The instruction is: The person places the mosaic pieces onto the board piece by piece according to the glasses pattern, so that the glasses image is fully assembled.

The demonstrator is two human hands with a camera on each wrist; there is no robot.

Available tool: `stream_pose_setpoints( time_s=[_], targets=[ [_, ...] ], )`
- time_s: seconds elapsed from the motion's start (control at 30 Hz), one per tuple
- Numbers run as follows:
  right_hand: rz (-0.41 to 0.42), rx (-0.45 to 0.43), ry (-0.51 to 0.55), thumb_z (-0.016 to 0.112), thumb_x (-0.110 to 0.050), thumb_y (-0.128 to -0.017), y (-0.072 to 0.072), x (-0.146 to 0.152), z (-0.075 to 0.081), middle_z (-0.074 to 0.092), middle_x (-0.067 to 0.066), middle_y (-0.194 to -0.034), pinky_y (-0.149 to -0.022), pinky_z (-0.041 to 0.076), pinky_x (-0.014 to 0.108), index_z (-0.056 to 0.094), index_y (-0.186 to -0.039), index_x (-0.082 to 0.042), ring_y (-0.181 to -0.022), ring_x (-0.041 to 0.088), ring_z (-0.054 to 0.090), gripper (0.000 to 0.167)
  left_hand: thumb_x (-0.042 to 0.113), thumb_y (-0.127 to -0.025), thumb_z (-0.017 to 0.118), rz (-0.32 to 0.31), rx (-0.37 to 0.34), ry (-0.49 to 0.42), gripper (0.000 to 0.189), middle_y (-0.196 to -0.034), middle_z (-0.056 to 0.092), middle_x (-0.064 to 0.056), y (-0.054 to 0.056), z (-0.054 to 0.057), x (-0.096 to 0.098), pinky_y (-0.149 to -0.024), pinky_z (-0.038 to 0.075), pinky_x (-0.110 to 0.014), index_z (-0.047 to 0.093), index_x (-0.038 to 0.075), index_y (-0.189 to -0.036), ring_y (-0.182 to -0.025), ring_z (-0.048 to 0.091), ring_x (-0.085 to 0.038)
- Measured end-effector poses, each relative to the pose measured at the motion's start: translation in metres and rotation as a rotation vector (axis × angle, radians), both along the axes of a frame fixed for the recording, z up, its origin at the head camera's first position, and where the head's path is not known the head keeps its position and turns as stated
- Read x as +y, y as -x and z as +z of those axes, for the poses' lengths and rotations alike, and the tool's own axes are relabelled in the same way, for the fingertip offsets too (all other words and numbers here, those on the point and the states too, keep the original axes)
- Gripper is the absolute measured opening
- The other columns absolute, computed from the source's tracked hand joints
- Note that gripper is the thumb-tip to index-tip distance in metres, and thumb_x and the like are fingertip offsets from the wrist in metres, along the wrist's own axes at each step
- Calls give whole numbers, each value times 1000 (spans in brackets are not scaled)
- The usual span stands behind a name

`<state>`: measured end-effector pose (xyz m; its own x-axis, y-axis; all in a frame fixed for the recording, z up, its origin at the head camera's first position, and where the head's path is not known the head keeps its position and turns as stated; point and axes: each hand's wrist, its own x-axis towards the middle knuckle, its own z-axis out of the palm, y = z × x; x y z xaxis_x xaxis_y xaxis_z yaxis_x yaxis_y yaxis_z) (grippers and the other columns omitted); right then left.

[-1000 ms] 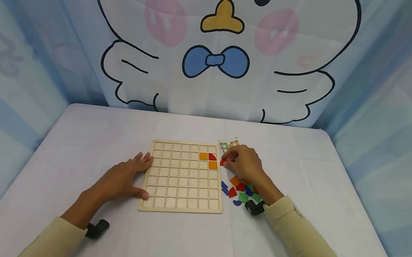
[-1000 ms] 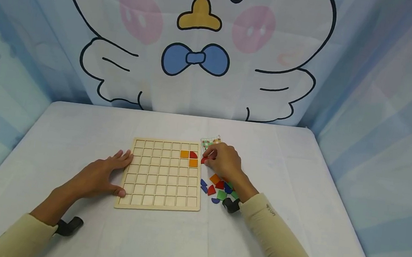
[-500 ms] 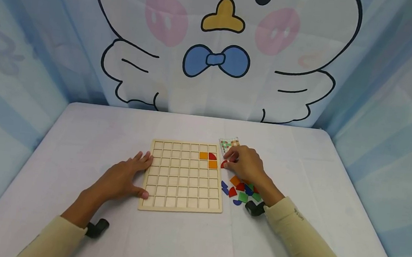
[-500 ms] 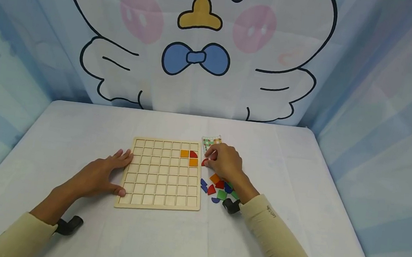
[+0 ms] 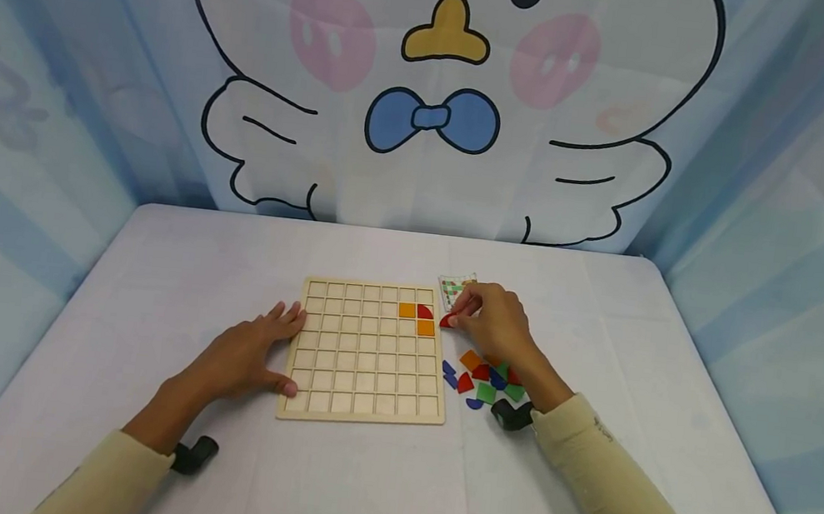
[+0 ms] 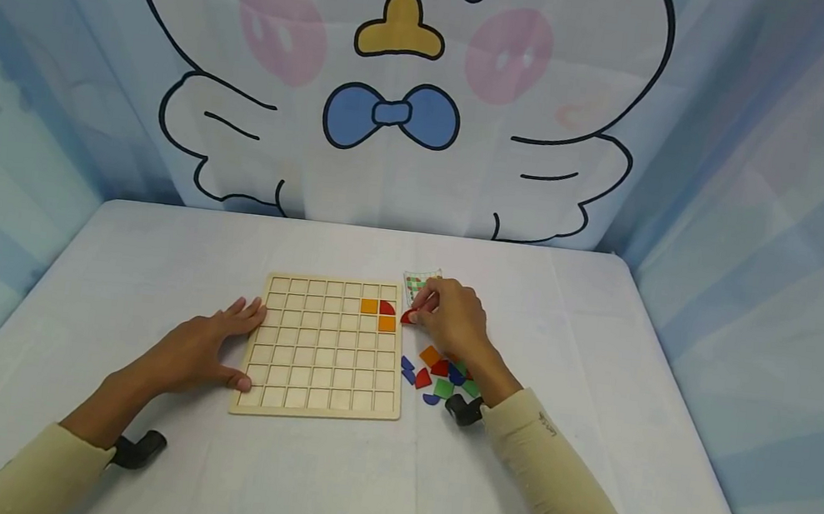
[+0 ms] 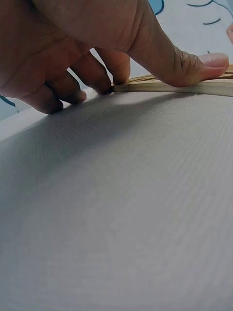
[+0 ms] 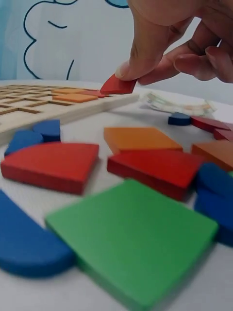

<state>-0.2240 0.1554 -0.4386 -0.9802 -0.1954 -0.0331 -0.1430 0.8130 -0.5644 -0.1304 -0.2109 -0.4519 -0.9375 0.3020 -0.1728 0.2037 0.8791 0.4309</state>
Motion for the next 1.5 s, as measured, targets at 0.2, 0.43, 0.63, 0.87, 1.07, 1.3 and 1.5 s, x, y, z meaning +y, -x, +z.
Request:
stream_pose_setpoints(
  time_s=[0.2,0.43,0.63,0.87,1.07,1.3,1.5],
  targets=[
    [33,13,60,86,-23,-92,4,-16,7,74,1,-86,-76,46,35,75,-92,-20,-91,23,62,11,45,-72,95,7,-4,3,119,-175,26,-15,1,-1,0,-125,30,-71,33,9,-166,-160,26,-49],
    [50,-4,83,87,-24,-91,7,-42,6,73,-4,-81,-67,44,33,75,-87,-24,-84,21,61,13,45,-72,95,15,-12,5,119,-175,25,-15,0,-1,0,-125,29,-70,32,9,-166,-160,26,-48],
    [86,11,94,88,-22,-90,12,-62,1,73,-5,-78,-64,46,33,76,-85,-24,-80,18,64,13,46,-72,95,15,-12,5,119,-175,25,-14,0,-2,0,-125,29,-70,32,10,-167,-160,26,-48],
    [92,17,37,88,-22,-89,18,-79,-4,72,-5,-77,-59,46,31,78,-84,-24,-72,16,64,12,45,-72,95,11,-15,5,119,-175,25,-13,1,-1,0,-125,29,-71,32,10,-167,-160,26,-48],
    [87,20,-39,86,-23,-91,20,-84,-6,72,-6,-79,-56,48,30,78,-86,-25,-72,15,64,10,45,-72,95,12,-14,4,119,-175,25,-13,1,-1,0,-125,29,-71,32,10,-167,-160,26,-48],
    [104,19,-73,84,-23,-93,18,-85,-9,72,-5,-82,-58,48,30,79,-96,-24,-74,15,64,6,45,-71,95,18,-14,1,119,-175,26,-14,0,0,1,-125,30,-71,33,10,-166,-160,27,-49],
    [101,22,14,85,-19,-91,12,-73,-5,74,-3,-88,-60,50,29,80,-104,-22,-77,16,66,14,45,-72,95,19,-10,2,118,-174,26,-14,-1,0,1,-125,29,-70,33,10,-166,-159,28,-50]
  ],
)
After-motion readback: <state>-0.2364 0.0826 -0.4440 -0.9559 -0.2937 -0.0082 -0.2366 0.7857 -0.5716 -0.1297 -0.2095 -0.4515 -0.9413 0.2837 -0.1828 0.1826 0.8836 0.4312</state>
